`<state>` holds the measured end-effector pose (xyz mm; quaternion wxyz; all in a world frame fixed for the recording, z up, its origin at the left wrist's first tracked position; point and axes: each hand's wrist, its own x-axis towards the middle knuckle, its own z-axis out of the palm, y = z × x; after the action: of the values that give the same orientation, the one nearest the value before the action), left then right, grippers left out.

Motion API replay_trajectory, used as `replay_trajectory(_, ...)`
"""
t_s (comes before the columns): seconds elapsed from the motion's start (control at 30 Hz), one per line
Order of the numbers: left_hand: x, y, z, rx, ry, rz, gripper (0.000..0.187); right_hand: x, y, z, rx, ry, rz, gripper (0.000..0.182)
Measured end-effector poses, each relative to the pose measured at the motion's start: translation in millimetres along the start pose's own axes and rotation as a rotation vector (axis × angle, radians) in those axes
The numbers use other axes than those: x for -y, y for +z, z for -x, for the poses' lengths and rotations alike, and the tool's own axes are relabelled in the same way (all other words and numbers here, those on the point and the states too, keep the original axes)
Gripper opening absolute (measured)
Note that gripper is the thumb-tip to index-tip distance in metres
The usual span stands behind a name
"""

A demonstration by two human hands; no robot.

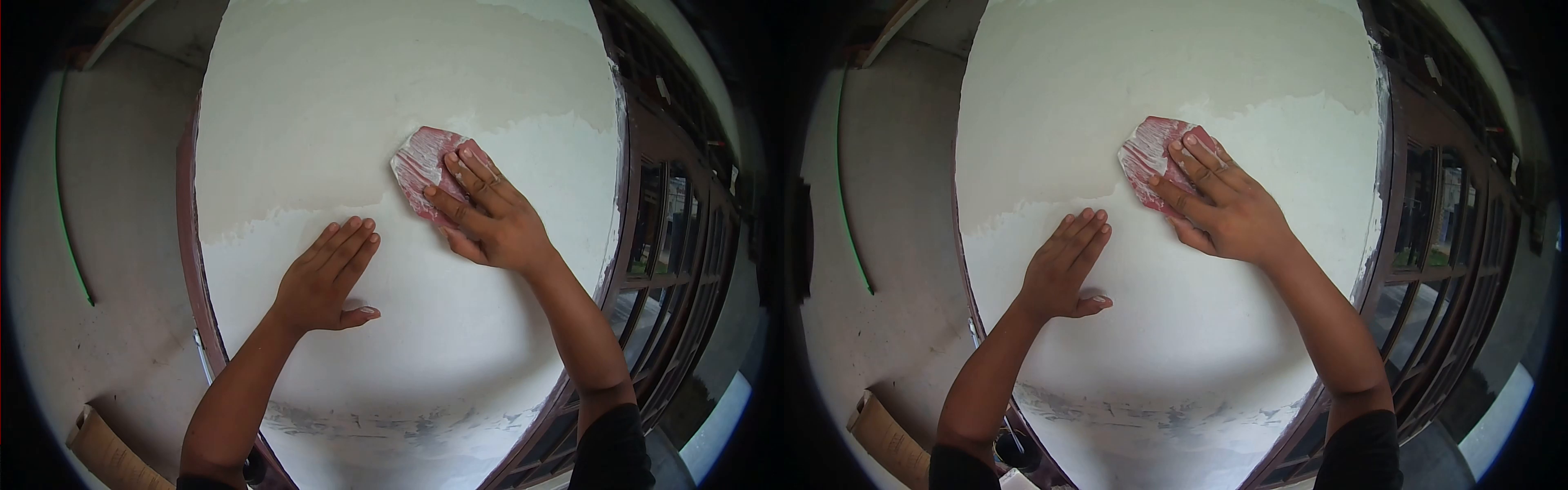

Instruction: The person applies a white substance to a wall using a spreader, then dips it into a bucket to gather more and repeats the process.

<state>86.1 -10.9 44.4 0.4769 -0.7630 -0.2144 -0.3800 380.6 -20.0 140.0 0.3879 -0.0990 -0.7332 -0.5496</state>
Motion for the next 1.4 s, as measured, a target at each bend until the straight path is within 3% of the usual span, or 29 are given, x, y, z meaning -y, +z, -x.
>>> replay_trajectory(0.13, -0.7, -0.1, 0.5, 0.009, -0.02, 0.008, 0.088, 0.7, 21.3, -11.7, 0.01, -0.004, 0.036, 0.042)
replay_trajectory(0.33, 0.4, 2.2, 0.3, 0.017, 0.01, -0.002, 0.091, 4.9, -1.7, 31.7, 0.066, 0.033, 0.04, 0.044)
replay_trajectory(0.63, 0.1, -0.4, 0.8, 0.01, -0.007, 0.022, 0.086, 1.9, 23.0, -21.1, -0.011, 0.018, -0.006, 0.044)
replay_trajectory(0.83, 0.7, 2.6, 1.2, 0.014, 0.004, -0.021, 0.09, 3.8, 4.5, 26.2, 0.055, 0.039, 0.048, 0.046)
replay_trajectory(1.07, 1.1, 2.8, 1.6, 0.003, 0.009, -0.019, 0.089, 0.6, 10.6, -7.4, -0.003, 0.07, 0.038, 0.04)
replay_trajectory(1.27, 0.1, 2.9, 1.6, 0.018, 0.007, -0.021, 0.089, 7.2, -1.6, 36.7, -0.004, 0.137, 0.038, 0.04)
replay_trajectory(1.4, 0.7, 3.2, 0.6, -0.002, 0.011, -0.012, 0.088, 7.9, -2.4, 17.8, -0.056, 0.125, 0.02, 0.04)
